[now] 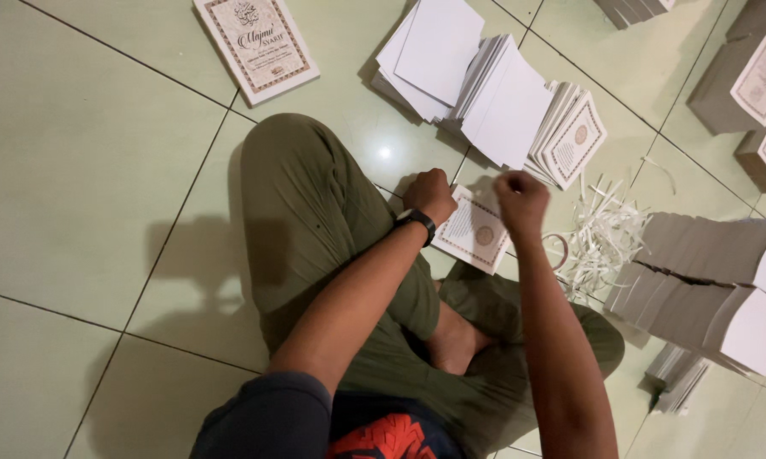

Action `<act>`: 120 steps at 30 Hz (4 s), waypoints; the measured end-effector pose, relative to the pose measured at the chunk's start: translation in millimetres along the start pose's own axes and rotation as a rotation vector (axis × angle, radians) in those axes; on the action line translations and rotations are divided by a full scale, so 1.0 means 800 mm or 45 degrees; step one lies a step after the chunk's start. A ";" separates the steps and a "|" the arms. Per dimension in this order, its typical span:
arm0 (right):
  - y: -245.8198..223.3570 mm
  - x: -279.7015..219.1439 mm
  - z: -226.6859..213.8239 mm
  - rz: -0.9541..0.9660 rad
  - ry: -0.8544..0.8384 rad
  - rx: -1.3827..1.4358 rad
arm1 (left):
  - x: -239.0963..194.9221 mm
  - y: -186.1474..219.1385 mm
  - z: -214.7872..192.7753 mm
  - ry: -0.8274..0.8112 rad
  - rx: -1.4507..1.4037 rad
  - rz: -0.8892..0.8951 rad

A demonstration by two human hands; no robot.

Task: The person sits on the floor and assembles small booklets by hand. They place a printed cover sheet over a stack of white pages, fold the cover to enclose the pages, and then secure the spine with a roll of clear adhesive tape. The finished booklets are placed into a pile on the floor.

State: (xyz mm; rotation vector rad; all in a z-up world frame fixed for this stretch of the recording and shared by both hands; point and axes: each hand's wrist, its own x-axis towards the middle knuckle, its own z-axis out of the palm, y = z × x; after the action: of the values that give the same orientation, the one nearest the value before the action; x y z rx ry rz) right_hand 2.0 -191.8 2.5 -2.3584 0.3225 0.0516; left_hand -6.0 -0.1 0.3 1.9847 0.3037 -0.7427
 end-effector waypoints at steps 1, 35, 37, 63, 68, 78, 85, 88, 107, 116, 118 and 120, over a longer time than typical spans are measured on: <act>0.008 0.000 -0.017 0.000 0.003 0.005 | -0.002 0.001 -0.002 0.002 0.005 0.002; 0.074 -0.022 -0.135 -0.606 0.326 -0.582 | -0.002 -0.004 -0.008 -0.059 0.160 0.137; 0.032 -0.006 -0.105 -0.743 0.130 -0.506 | 0.009 -0.018 -0.003 -0.043 0.120 0.147; 0.074 -0.183 -0.173 0.130 1.128 1.035 | -0.051 -0.016 0.053 -0.212 1.174 1.402; 0.134 -0.192 -0.181 0.227 1.219 1.314 | -0.028 -0.017 0.039 -0.362 0.766 1.168; 0.148 -0.175 -0.171 0.208 1.230 1.397 | -0.028 0.078 0.005 -0.212 0.334 0.916; 0.164 -0.174 -0.168 0.246 1.206 1.425 | -0.024 0.116 -0.002 -0.315 0.410 0.857; 0.159 -0.174 -0.168 0.239 1.208 1.400 | -0.016 0.123 0.000 -0.262 0.473 0.819; 0.023 -0.242 -0.168 -0.486 0.896 0.019 | -0.168 0.165 0.006 -0.761 -0.398 0.526; -0.026 -0.262 -0.181 -0.177 0.550 1.061 | -0.210 0.140 -0.034 -0.871 -0.376 0.670; -0.028 -0.258 -0.198 -0.163 0.477 1.152 | -0.222 0.140 -0.041 -0.883 -0.408 0.634; -0.032 -0.255 -0.222 -0.074 0.416 0.869 | -0.239 0.146 -0.047 -0.648 -0.207 0.755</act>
State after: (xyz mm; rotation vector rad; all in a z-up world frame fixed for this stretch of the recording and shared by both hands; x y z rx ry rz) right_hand -198.8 -252.1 175.1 -1.6880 0.3584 -0.4132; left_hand -84.0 -10.3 213.4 1.5424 -0.4934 -0.7652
